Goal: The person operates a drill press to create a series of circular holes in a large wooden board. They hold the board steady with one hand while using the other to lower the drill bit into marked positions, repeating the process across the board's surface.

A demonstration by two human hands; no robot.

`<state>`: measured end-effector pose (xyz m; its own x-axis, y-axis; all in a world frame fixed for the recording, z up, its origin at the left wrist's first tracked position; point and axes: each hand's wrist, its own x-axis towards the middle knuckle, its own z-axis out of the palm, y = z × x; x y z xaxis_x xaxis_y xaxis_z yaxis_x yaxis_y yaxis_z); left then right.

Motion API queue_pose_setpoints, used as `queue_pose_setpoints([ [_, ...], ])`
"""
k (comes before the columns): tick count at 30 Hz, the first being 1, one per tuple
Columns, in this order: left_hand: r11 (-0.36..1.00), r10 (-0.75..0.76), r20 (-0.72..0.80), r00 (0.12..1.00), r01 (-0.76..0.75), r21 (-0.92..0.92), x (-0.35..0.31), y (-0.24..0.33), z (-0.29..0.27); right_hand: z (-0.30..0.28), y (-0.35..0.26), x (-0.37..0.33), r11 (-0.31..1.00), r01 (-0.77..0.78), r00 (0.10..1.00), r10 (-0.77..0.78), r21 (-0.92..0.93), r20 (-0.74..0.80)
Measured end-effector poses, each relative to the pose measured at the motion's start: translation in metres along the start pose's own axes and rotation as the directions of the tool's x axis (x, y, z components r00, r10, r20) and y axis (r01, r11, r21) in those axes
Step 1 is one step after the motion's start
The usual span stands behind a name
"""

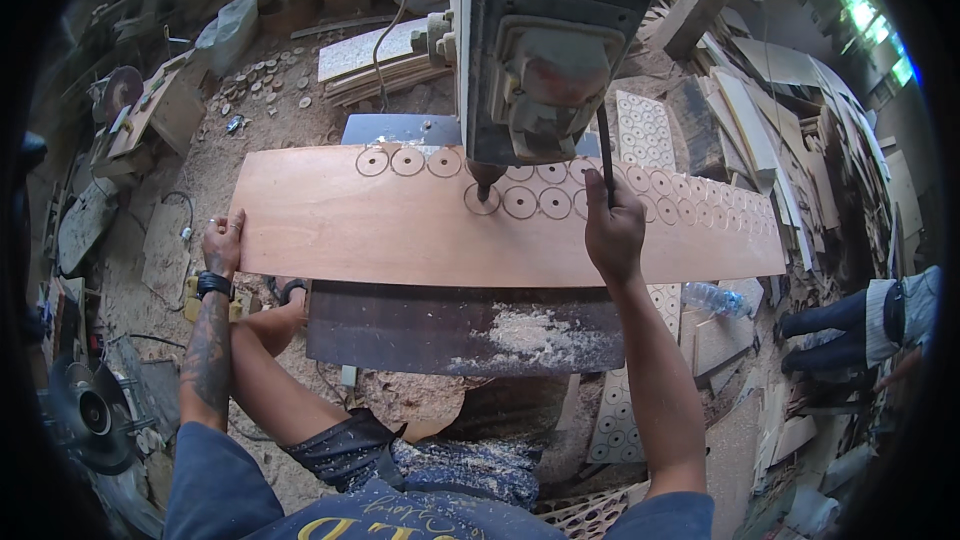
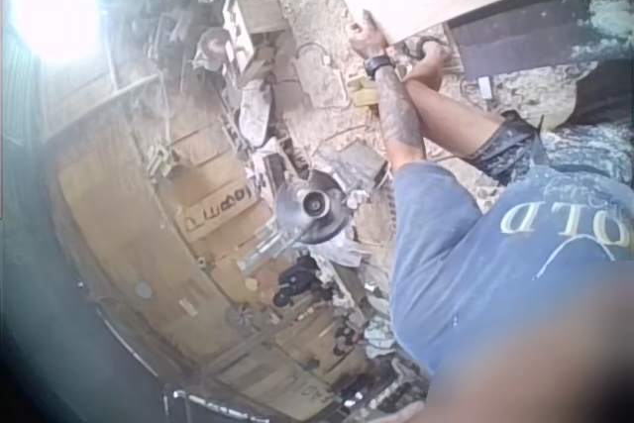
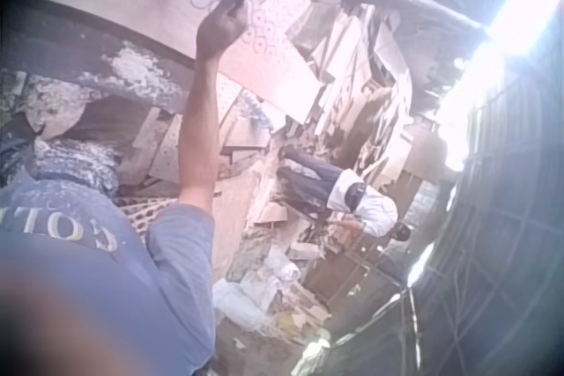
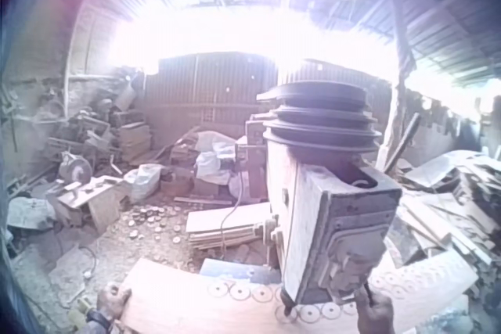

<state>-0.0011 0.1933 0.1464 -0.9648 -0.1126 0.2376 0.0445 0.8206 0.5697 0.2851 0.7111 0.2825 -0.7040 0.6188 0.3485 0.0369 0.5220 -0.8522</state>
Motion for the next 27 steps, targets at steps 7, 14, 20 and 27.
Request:
queue_pose_setpoints([
  [7, 0.999, -0.038, 0.018, 0.999, 0.038, -0.015, 0.001, -0.002, 0.002, 0.017, 0.011, 0.005, 0.987, 0.099, 0.989, -0.112, -0.125, -0.098],
  [14, 1.000, 0.018, -0.033, 0.999, -0.017, 0.020, 0.001, -0.005, 0.004, 0.022, 0.014, 0.006, 0.984, 0.061, 0.989, -0.082, -0.169, -0.121],
  [20, 0.999, -0.032, 0.027, 0.999, 0.033, -0.032, -0.002, 0.002, -0.002, -0.046, -0.108, -0.009, 0.729, -0.053, 0.959, 0.227, -0.683, 0.168],
  [27, 0.999, -0.028, 0.025, 0.999, 0.028, -0.018, -0.005, 0.005, -0.003, -0.093, -0.235, 0.128, 0.420, 0.451, 0.825, -0.533, -0.788, 0.188],
])
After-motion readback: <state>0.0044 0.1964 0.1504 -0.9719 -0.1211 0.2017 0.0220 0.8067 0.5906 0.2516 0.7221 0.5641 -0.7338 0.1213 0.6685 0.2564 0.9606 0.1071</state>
